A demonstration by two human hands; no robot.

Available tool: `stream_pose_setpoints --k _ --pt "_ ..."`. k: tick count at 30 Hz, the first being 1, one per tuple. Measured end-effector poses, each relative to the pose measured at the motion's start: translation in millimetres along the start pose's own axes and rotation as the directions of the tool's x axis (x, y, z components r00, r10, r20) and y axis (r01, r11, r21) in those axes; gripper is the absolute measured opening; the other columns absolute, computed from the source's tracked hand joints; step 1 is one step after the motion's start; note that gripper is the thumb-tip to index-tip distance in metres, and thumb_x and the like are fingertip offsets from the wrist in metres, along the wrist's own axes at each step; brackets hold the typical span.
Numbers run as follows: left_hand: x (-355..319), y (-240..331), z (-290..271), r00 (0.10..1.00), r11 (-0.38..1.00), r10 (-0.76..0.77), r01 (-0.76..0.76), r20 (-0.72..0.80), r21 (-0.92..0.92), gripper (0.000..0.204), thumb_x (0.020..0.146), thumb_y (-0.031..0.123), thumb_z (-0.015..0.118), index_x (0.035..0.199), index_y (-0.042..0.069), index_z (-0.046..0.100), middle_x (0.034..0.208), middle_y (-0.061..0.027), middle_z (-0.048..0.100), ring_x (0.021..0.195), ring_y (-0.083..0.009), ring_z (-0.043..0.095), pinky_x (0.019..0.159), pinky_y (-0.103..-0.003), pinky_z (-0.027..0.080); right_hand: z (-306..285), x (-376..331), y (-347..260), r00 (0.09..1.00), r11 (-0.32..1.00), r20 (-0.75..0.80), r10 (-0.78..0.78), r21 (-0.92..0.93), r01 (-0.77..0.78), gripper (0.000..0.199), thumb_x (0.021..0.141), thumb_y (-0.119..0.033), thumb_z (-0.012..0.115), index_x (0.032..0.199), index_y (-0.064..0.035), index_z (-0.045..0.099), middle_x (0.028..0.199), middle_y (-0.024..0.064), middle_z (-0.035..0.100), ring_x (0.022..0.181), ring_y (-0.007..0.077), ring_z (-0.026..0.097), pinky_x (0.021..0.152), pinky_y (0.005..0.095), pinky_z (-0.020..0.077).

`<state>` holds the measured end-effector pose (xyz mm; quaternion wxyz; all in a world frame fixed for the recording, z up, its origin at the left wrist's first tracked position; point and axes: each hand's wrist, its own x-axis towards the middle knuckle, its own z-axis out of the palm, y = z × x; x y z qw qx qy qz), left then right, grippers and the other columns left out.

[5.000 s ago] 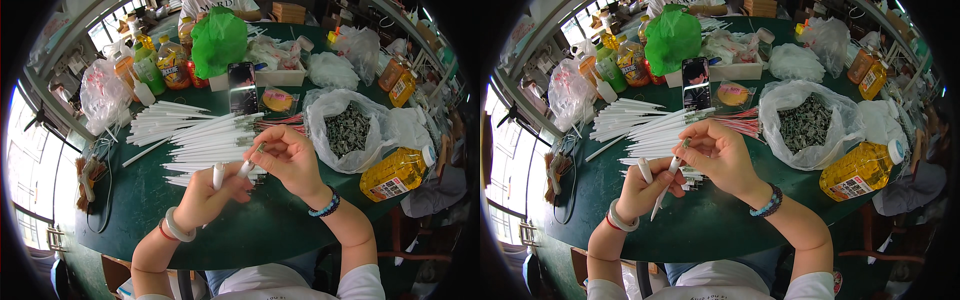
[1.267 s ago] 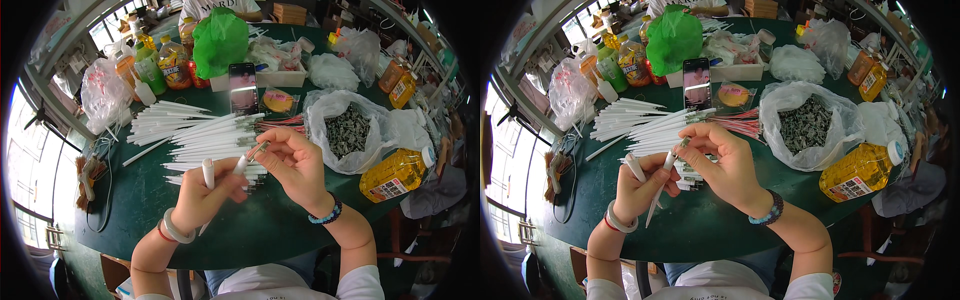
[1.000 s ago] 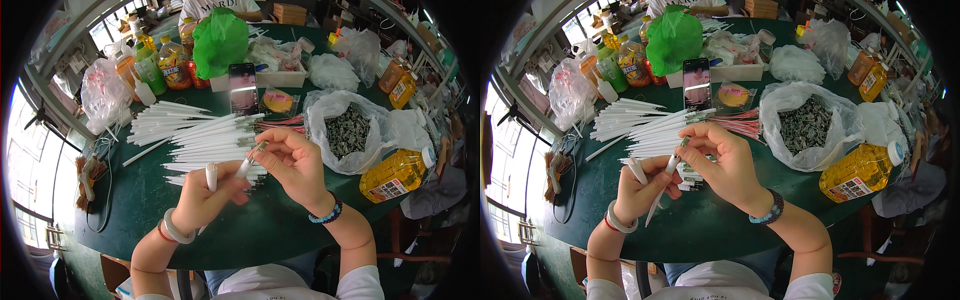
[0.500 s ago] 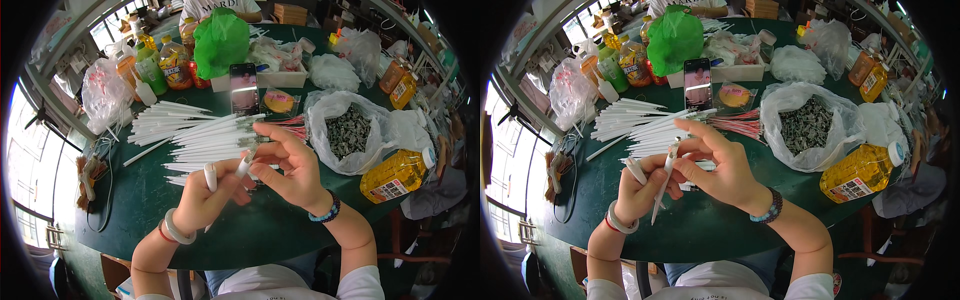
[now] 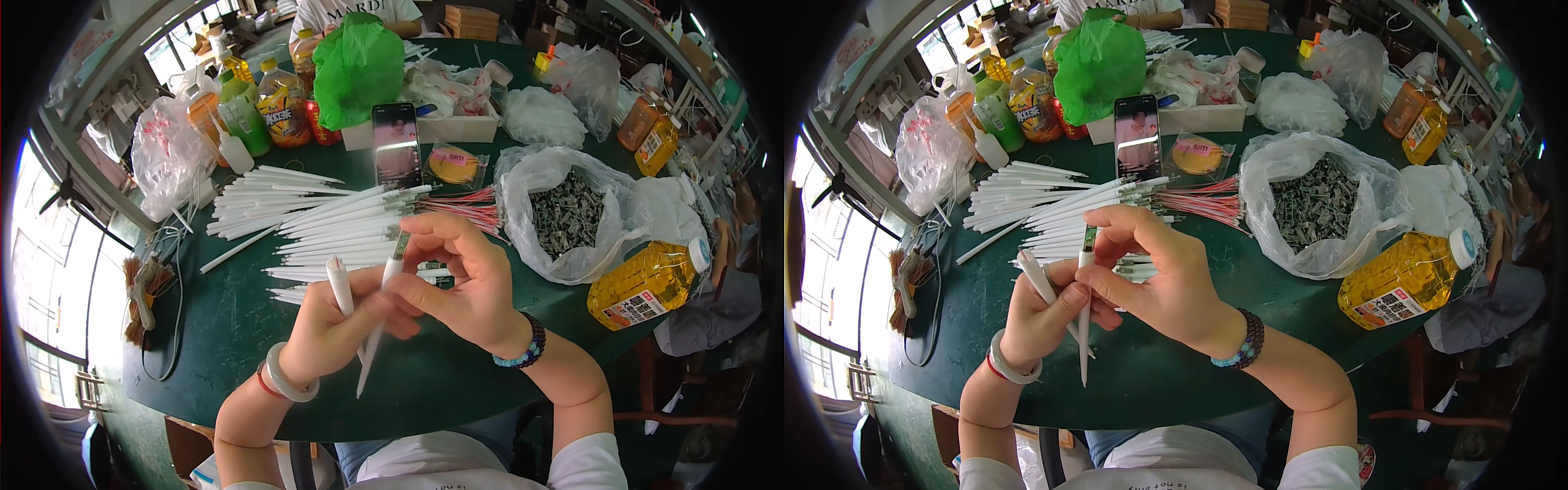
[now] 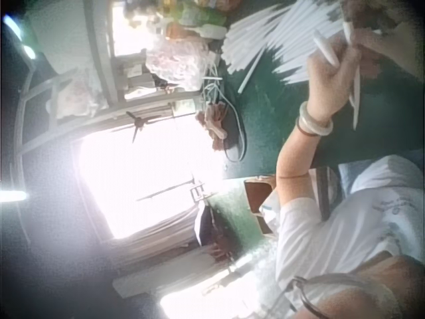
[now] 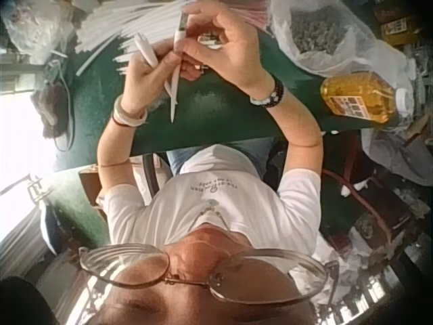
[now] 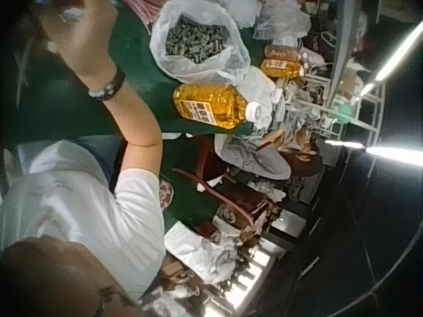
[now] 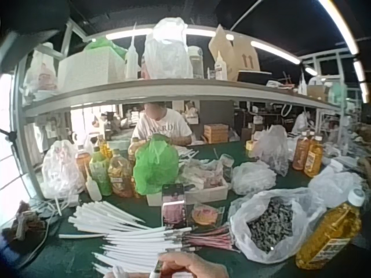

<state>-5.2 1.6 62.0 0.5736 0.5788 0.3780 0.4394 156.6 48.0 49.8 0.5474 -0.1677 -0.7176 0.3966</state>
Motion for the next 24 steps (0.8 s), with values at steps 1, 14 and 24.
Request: stream_pose_setpoints --k 1,14,24 --pt "0 0 -2 0.999 1.0 -0.014 0.014 0.046 0.005 0.029 0.087 0.016 0.048 0.106 -0.005 0.044 0.077 -0.0127 0.06 0.064 -0.0191 0.063 0.057 -0.026 0.051 0 0 -1 1.0 1.0 0.008 0.014 -0.01 -0.013 0.044 0.07 0.0 0.067 0.109 0.0008 0.046 0.086 0.008 0.056 0.077 0.0117 0.056 0.071 0.0236 0.0466" --pt "0 -2 -4 0.98 0.97 0.112 -0.072 0.163 -0.233 0.071 0.081 -0.002 0.051 0.135 0.013 0.008 0.076 -0.0064 0.054 0.07 -0.0164 0.059 0.066 -0.03 0.052 -2 2 -6 0.935 0.865 0.057 0.351 0.363 -0.347 0.014 0.076 -0.007 0.064 0.086 0.0016 0.057 0.081 0.0042 0.058 0.074 0.0081 0.056 0.066 0.0211 0.0468" --pt "-1 -2 -5 0.983 0.995 0.091 -0.082 0.157 -0.062 0.058 0.08 -0.004 0.052 0.131 0.01 0.026 0.082 -0.0053 0.052 0.075 -0.0119 0.056 0.071 -0.029 0.051 -10 2 -7 0.866 0.727 0.188 0.464 0.477 -0.494 0.012 0.079 -0.006 0.061 0.085 0.0033 0.057 0.08 0.0049 0.059 0.072 0.0079 0.056 0.063 0.0191 0.0455"
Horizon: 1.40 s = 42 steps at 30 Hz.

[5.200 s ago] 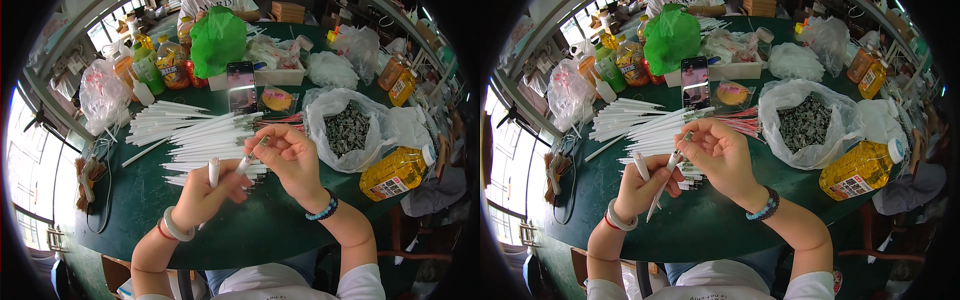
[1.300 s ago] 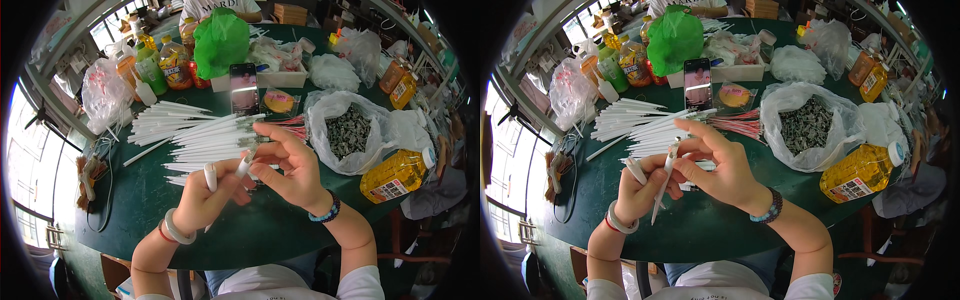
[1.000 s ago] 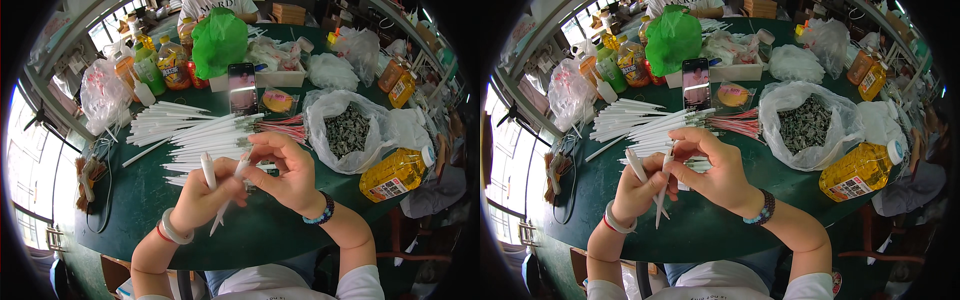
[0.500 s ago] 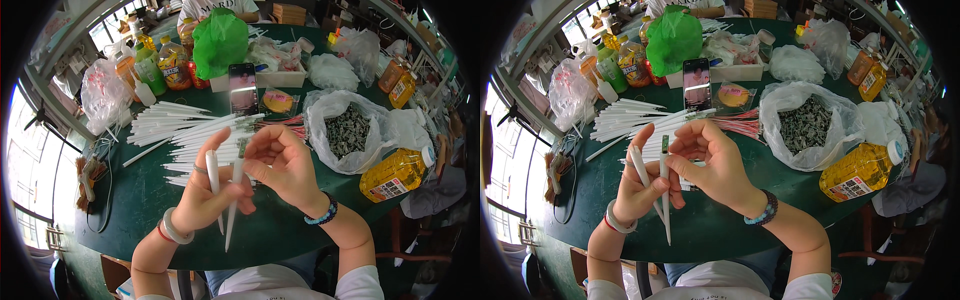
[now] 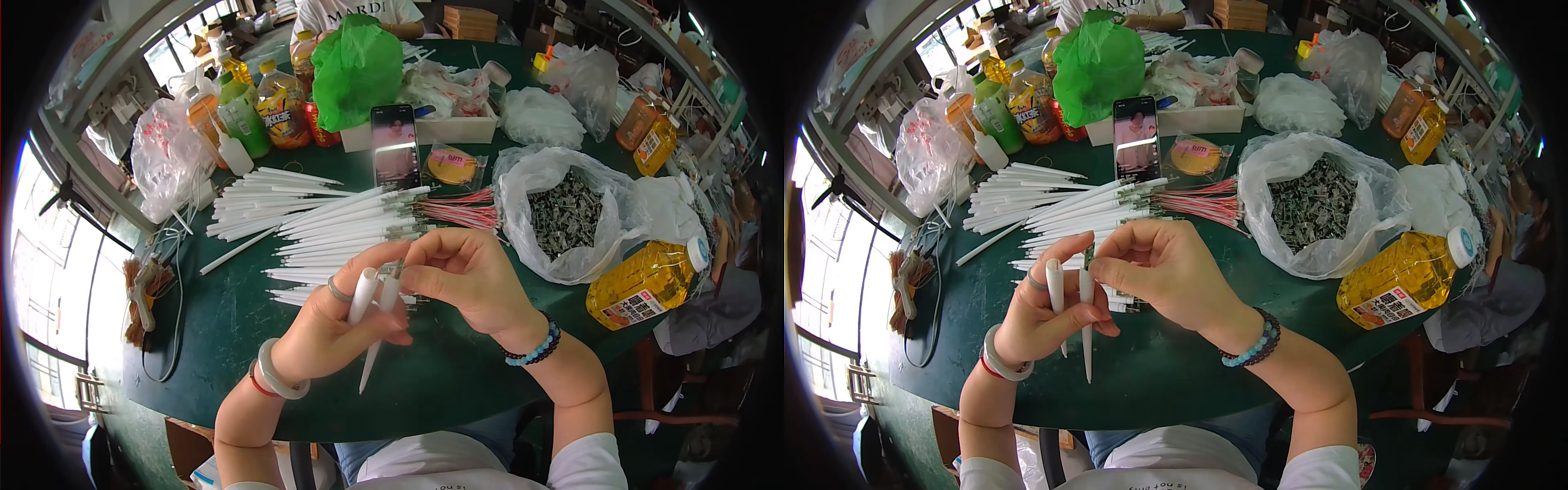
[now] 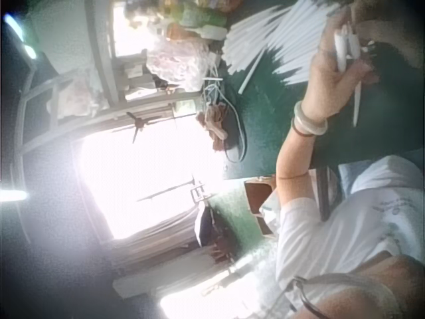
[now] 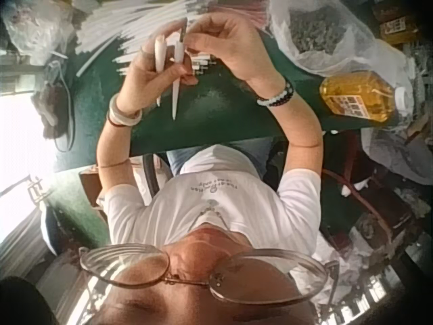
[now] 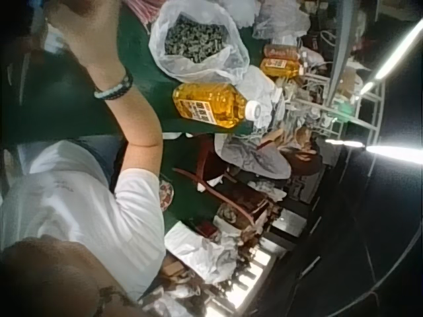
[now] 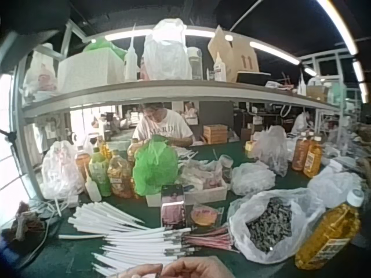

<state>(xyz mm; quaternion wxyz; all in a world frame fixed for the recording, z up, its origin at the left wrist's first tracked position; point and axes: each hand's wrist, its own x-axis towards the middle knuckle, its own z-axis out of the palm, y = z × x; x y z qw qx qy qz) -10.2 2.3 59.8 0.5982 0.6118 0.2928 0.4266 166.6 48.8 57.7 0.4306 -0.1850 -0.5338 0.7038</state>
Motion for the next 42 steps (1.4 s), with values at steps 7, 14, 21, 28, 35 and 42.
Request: stream_pose_setpoints --k 7,14,21,28,35,42 --pt "0 3 -3 0.999 0.998 0.016 -0.019 0.046 0.053 0.057 0.08 -0.004 0.052 0.128 0.006 0.025 0.078 -0.0074 0.053 0.075 -0.0146 0.057 0.07 -0.032 0.052 3 -2 2 1.0 1.0 0.005 0.004 -0.02 -0.003 0.013 0.079 -0.008 0.06 0.085 0.0023 0.055 0.079 0.0027 0.057 0.071 0.0051 0.054 0.058 0.0166 0.0428" --pt "-2 7 1 0.999 0.998 -0.049 0.049 -0.006 -0.027 0.052 0.08 -0.003 0.052 0.126 0.006 0.03 0.08 -0.0044 0.054 0.072 -0.0129 0.057 0.068 -0.027 0.051 4 -2 4 1.0 1.0 0.011 -0.014 -0.024 0.014 0.014 0.08 -0.009 0.06 0.087 0.0018 0.055 0.079 0.0005 0.055 0.069 0.0035 0.051 0.058 0.0162 0.042" --pt "-5 19 -9 0.979 0.965 -0.107 0.144 -0.172 0.219 0.041 0.081 0.0 0.051 0.119 0.004 0.038 0.073 -0.0058 0.058 0.067 -0.0168 0.06 0.062 -0.027 0.05 -49 8 -32 0.903 0.726 -0.187 -0.388 -0.665 0.174 0.008 0.079 -0.008 0.06 0.083 -0.0009 0.057 0.073 0.0004 0.059 0.069 0.0045 0.054 0.06 0.0187 0.0436" --pt "15 -44 -30 0.981 0.107 0.178 0.054 -0.073 0.993 0.029 0.068 -0.007 0.049 0.096 -0.004 0.054 0.097 -0.0136 0.047 0.092 -0.028 0.049 0.075 -0.033 0.045 -184 -27 -13 0.857 -0.286 -0.391 -0.336 -0.825 -0.488 0.018 0.067 -0.014 0.067 0.073 0.001 0.059 0.078 0.0158 0.06 0.076 0.0318 0.057 0.068 0.0389 0.0455" --pt "17 -65 -41 0.981 0.068 0.19 0.036 -0.049 0.997 0.032 0.069 -0.006 0.049 0.1 -0.003 0.055 0.098 -0.013 0.048 0.095 -0.0273 0.049 0.076 -0.031 0.045 -196 -22 -4 0.862 -0.128 -0.345 -0.371 -0.901 -0.415 0.018 0.066 -0.009 0.065 0.081 -0.002 0.058 0.077 0.015 0.06 0.076 0.0307 0.058 0.067 0.038 0.0451" --pt "17 -24 -23 0.967 0.31 0.226 0.047 -0.122 0.95 0.025 0.073 -0.002 0.053 0.098 -0.001 0.057 0.083 -0.0135 0.054 0.067 -0.0258 0.055 0.062 -0.031 0.046 -169 -22 -27 0.691 0.038 -0.249 -0.679 -0.951 -0.306 0.015 0.075 -0.004 0.056 0.09 -0.0012 0.056 0.07 0.0128 0.06 0.064 0.023 0.06 0.059 0.0305 0.0467"
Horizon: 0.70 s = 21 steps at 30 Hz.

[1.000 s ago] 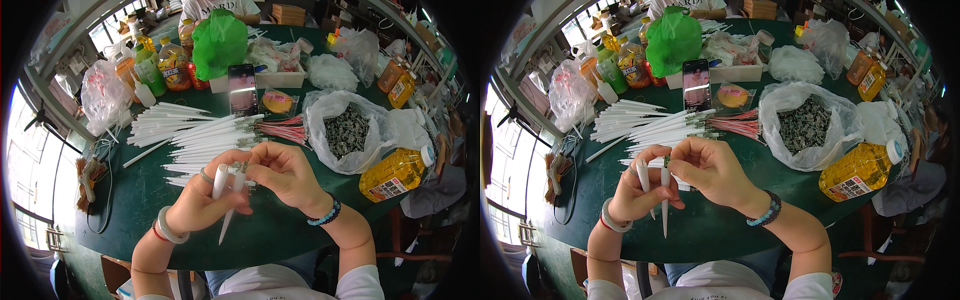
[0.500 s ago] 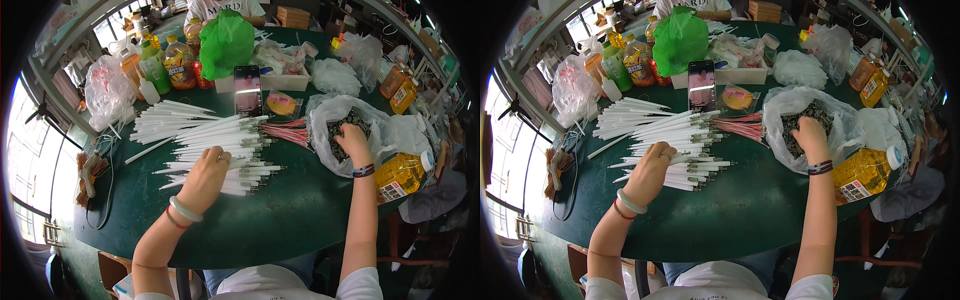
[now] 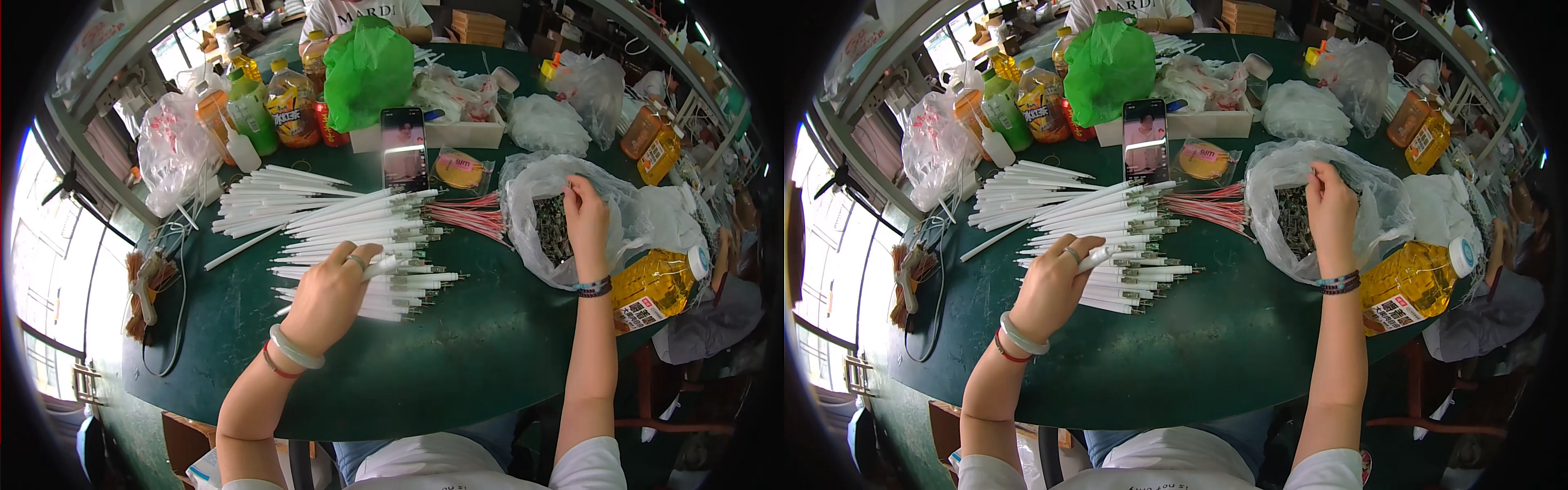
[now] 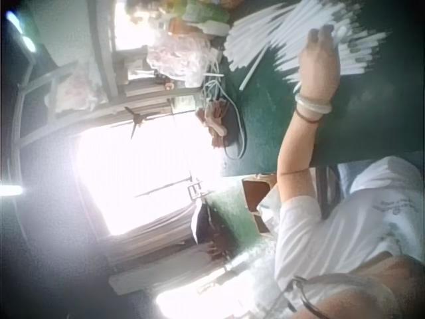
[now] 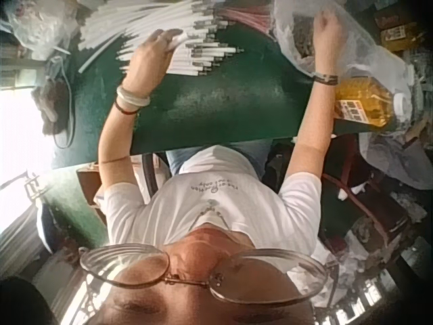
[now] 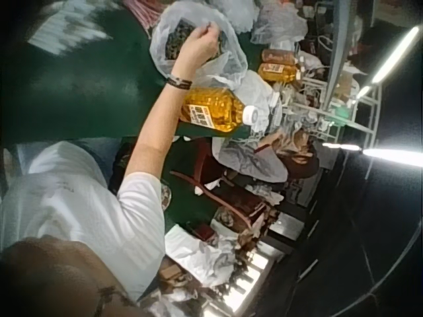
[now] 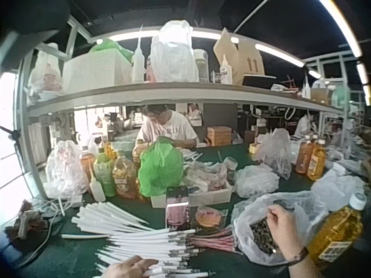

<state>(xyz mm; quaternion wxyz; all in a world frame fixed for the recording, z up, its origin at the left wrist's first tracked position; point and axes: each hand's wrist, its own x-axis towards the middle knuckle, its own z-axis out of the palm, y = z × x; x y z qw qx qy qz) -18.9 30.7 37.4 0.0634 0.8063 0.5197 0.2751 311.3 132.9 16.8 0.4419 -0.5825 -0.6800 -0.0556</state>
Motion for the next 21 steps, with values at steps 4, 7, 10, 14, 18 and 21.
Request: stream_pose_setpoints --k 4,7,10,14,18,21 --pt "-6 20 -14 0.98 0.864 -0.137 0.189 0.144 -0.466 0.014 0.079 0.01 0.058 0.089 0.0 0.061 0.062 -0.0058 0.055 0.053 -0.0119 0.048 0.051 -0.022 0.039 3 -19 -111 0.923 0.388 0.371 -0.101 0.869 -0.307 0.025 0.081 -0.002 0.051 0.106 0.0009 0.05 0.086 0.0097 0.061 0.077 0.0115 0.058 0.07 0.0229 0.0464" --pt "-10 24 -12 0.962 0.691 -0.168 0.272 0.218 -0.67 0.018 0.081 0.015 0.058 0.088 -0.001 0.061 0.06 0.0016 0.052 0.055 -0.0029 0.044 0.049 -0.018 0.036 11 -45 -158 0.815 0.149 0.506 -0.282 0.862 -0.484 0.026 0.08 -0.002 0.054 0.106 0.0024 0.05 0.092 0.0098 0.06 0.084 0.0117 0.058 0.074 0.0223 0.0464" --pt "-10 24 -10 0.949 0.586 -0.261 0.301 0.176 -0.753 0.018 0.082 0.013 0.056 0.087 -0.004 0.061 0.061 0.0004 0.053 0.054 -0.0035 0.044 0.048 -0.018 0.035 16 -50 -169 0.793 0.147 0.539 -0.283 0.842 -0.519 0.022 0.079 0.0 0.056 0.101 0.0023 0.053 0.091 0.0088 0.06 0.082 0.0103 0.057 0.072 0.022 0.0469" --pt "-8 22 -14 0.941 0.523 -0.279 0.316 0.192 -0.791 0.017 0.082 0.011 0.056 0.086 -0.005 0.06 0.057 0.0002 0.052 0.049 -0.003 0.043 0.044 -0.016 0.033 23 -52 -171 0.774 0.02 0.579 -0.255 0.804 -0.595 0.023 0.079 -0.002 0.059 0.101 0.0013 0.054 0.085 0.0064 0.059 0.076 0.0085 0.056 0.07 0.0208 0.0469" --pt "-11 22 -12 0.945 0.506 -0.295 0.28 0.141 -0.816 0.014 0.078 0.01 0.06 0.085 -0.002 0.062 0.06 0.0013 0.054 0.052 -0.0025 0.044 0.047 -0.018 0.035 22 -52 -170 0.8 0.195 0.547 -0.246 0.837 -0.512 0.024 0.077 -0.004 0.061 0.101 -0.0009 0.056 0.079 0.0019 0.056 0.071 0.0054 0.053 0.068 0.0192 0.0454" --pt "-8 21 -14 0.937 0.538 -0.292 0.328 0.194 -0.777 0.014 0.078 0.01 0.06 0.082 -0.002 0.063 0.059 0.0008 0.054 0.053 -0.0027 0.045 0.048 -0.018 0.037 23 -54 -169 0.813 0.265 0.518 -0.265 0.85 -0.455 0.024 0.077 -0.004 0.062 0.1 -0.0015 0.056 0.08 0.0006 0.055 0.073 0.0048 0.051 0.068 0.0192 0.0446"
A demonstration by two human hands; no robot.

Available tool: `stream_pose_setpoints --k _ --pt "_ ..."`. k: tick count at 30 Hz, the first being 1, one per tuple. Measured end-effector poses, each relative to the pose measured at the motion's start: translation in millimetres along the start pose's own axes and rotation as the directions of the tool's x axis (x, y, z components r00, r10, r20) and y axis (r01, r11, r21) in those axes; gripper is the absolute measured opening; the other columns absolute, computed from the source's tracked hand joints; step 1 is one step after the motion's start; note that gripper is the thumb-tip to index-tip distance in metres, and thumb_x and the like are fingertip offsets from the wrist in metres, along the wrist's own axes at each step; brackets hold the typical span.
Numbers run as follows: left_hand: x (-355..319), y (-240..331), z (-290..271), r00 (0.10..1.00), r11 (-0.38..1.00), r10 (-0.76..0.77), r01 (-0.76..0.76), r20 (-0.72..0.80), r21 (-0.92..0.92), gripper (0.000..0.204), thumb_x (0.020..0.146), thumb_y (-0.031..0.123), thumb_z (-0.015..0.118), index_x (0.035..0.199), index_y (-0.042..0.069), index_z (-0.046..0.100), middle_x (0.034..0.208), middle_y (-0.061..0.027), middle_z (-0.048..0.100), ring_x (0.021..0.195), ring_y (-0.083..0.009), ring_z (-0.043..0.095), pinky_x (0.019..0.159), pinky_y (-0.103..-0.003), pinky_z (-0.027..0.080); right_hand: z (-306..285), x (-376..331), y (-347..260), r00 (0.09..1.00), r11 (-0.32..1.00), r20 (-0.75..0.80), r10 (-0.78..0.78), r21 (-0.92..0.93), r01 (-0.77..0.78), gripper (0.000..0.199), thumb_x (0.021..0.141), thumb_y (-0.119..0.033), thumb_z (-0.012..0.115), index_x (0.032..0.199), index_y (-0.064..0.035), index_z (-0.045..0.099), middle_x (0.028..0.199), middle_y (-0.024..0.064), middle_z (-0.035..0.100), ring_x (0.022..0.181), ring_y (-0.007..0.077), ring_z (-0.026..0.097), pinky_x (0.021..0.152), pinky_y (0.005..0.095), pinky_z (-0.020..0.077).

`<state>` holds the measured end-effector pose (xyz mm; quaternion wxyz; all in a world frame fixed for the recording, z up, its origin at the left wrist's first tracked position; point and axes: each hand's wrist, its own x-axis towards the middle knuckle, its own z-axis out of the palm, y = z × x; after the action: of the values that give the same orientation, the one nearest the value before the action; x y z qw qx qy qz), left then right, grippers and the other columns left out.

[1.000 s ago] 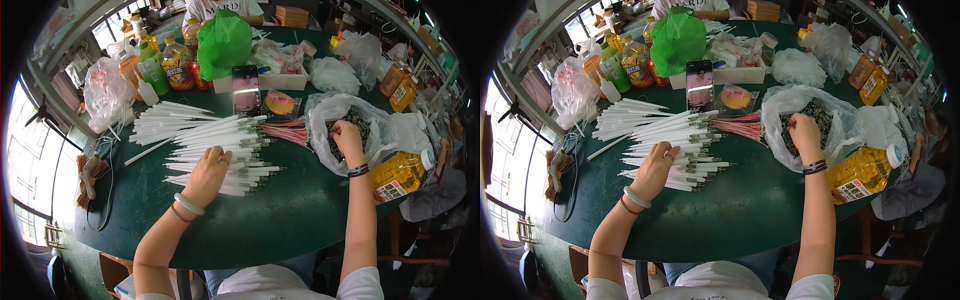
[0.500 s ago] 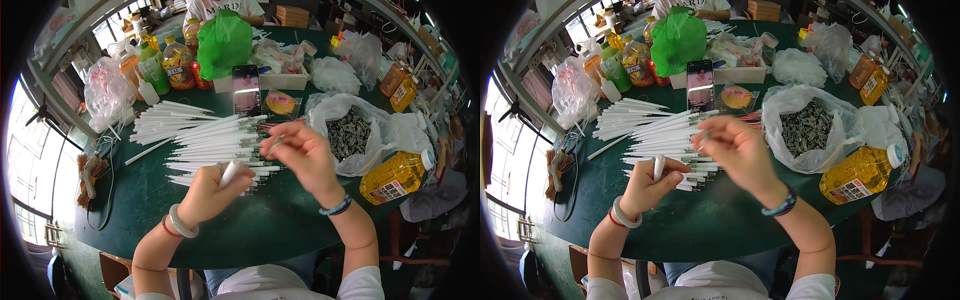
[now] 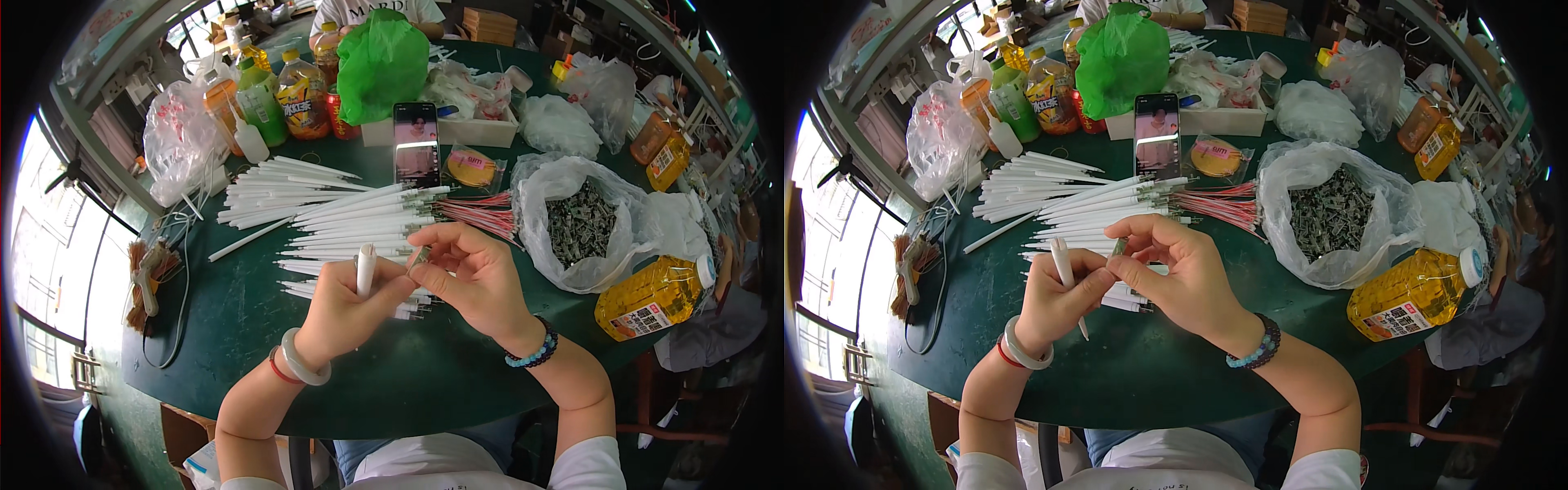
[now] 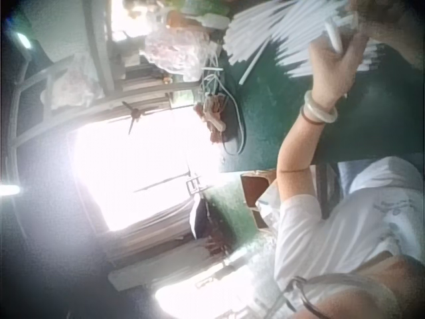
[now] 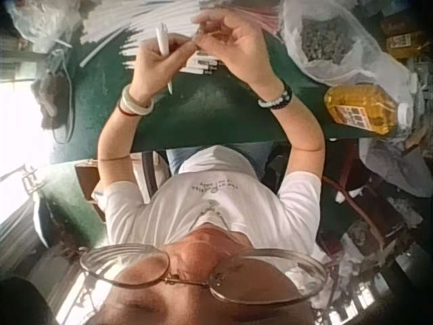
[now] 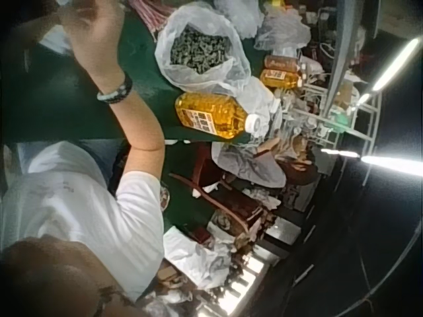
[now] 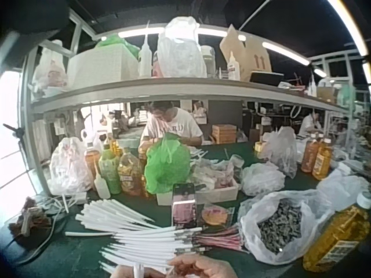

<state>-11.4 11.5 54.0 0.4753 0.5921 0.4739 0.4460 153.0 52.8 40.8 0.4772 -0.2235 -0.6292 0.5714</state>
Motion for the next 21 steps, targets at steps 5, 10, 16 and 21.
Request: stream_pose_setpoints --k 5,10,16,21 --pt "2 -8 0 0.992 0.984 -0.016 0.038 0.127 -0.176 0.023 0.086 0.022 0.049 0.094 0.0 0.047 0.062 -0.0039 0.05 0.044 -0.0046 0.037 0.039 -0.018 0.029 -2 1 -7 0.997 1.0 -0.071 -0.019 0.02 0.021 0.023 0.076 -0.002 0.062 0.098 -0.0005 0.056 0.084 0.0011 0.055 0.077 0.0058 0.051 0.071 0.0203 0.0443" --pt "-1 -8 3 0.975 0.922 -0.01 0.094 0.22 -0.375 0.024 0.092 0.029 0.035 0.098 0.006 0.037 0.068 -0.0058 0.045 0.042 -0.0062 0.033 0.038 -0.018 0.026 -11 6 -17 0.981 0.983 -0.074 -0.179 0.034 0.182 0.022 0.076 0.0 0.061 0.098 0.0025 0.055 0.09 0.0039 0.057 0.078 0.0064 0.052 0.072 0.0211 0.0443" --pt "-2 -4 5 0.979 0.946 -0.011 0.076 0.203 -0.315 0.021 0.092 0.023 0.036 0.096 0.004 0.043 0.066 0.0012 0.043 0.049 -0.0032 0.034 0.044 -0.016 0.028 -11 5 -21 0.997 0.995 -0.038 -0.068 0.074 0.07 0.022 0.077 0.0 0.06 0.098 0.0026 0.054 0.091 0.0074 0.059 0.083 0.0093 0.055 0.074 0.0213 0.0455" --pt "-3 -1 4 0.968 0.955 -0.048 0.117 0.245 -0.274 0.021 0.092 0.021 0.036 0.097 0.003 0.045 0.066 0.001 0.044 0.049 -0.0033 0.034 0.045 -0.016 0.028 -10 4 -27 1.0 0.99 -0.016 0.021 0.139 -0.019 0.021 0.078 0.0 0.059 0.098 0.0033 0.053 0.09 0.0085 0.059 0.087 0.012 0.057 0.075 0.0223 0.047"
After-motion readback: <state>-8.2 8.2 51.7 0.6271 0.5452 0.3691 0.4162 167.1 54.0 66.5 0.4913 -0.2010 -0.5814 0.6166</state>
